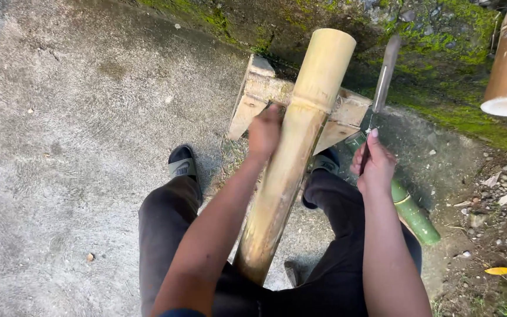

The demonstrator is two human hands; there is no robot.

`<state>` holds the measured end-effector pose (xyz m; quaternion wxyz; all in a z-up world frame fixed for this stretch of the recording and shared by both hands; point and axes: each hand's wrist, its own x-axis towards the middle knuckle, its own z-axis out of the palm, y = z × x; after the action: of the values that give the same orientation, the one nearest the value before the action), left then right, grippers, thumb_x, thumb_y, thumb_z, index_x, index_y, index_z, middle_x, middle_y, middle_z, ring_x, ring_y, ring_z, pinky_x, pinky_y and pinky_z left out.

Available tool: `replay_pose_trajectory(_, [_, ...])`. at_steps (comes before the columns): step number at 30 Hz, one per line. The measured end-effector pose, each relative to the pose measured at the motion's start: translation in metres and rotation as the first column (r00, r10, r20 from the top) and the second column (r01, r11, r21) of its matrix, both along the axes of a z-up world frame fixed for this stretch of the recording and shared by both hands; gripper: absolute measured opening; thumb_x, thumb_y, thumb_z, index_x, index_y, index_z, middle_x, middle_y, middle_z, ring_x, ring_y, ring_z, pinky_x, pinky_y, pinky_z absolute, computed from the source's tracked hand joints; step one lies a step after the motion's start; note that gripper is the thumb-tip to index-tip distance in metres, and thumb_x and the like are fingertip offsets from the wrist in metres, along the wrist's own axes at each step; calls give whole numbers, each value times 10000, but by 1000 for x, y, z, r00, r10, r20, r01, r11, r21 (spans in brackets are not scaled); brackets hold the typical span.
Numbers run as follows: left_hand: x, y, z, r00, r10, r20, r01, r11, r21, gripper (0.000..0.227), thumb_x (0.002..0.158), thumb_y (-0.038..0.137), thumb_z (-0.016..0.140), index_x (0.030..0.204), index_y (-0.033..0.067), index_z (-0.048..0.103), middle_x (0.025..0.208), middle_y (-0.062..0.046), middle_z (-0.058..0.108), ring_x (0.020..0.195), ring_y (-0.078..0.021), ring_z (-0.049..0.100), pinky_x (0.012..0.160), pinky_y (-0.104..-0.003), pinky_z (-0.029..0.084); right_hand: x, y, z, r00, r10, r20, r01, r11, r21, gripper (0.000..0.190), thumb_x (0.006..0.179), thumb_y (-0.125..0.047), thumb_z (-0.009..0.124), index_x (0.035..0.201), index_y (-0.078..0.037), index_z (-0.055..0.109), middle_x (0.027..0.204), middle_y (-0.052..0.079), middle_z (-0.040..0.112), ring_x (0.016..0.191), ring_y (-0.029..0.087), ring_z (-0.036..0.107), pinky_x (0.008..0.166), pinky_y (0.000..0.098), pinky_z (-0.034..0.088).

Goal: Stripping the outer layer of a bamboo pole using a knife.

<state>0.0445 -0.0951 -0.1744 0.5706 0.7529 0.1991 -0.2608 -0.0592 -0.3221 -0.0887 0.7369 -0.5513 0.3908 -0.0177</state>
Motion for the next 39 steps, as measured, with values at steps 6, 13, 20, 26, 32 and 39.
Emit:
replay_pose_trajectory(6, [-21,-12,-15,829,-208,519,197,977,78,940,973,606,748,1330,-222,484,1085,-361,682,993,-471,714,824,-534,546,2,2,-7,1000,2,-22,-2,1000,3,522,986,-506,680,677,-135,482,571,0,463,439,107,404,411,266,294])
replay_pose_trajectory(13, [-7,-3,23,994,-90,56,84,992,99,892,981,682,378,1116,-95,793,916,-301,783,912,-375,825,882,-427,612,7,5,-7,1000,12,-1,-12,1000,25,515,983,-502,685,680,-138,485,574,-6,462,443,106,413,413,264,299])
replay_pose_trajectory(20, [-16,-19,55,892,-375,254,282,899,336,981,907,746,532,1477,-52,505,967,-287,731,897,-399,751,788,-468,593,5,7,-3,1000,28,-4,-28,999,45,501,1011,-488,656,697,-134,493,586,-4,467,457,103,419,420,261,304])
replay_pose_trajectory(26, [-83,39,94,948,-309,80,305,951,56,699,1049,568,350,1412,-29,377,952,-302,733,777,-398,752,803,-501,580,19,7,-10,999,14,40,-16,999,37,434,1015,-420,663,724,-128,527,608,-9,499,476,88,441,420,256,319])
replay_pose_trajectory(32, [-164,132,150,-162,-960,-227,945,-217,244,694,981,506,641,1365,-16,396,913,-195,760,768,-321,694,675,-414,493,29,-2,-25,975,203,95,-165,937,-309,326,1009,-304,733,801,-70,641,654,-26,549,540,64,469,468,263,341])
replay_pose_trajectory(39, [26,47,225,-56,-781,622,134,612,780,205,981,303,690,972,101,727,1095,-64,639,1174,-287,537,995,-498,443,61,15,6,870,492,11,-297,544,-785,363,970,-321,828,841,-6,700,647,7,566,599,79,463,535,296,388])
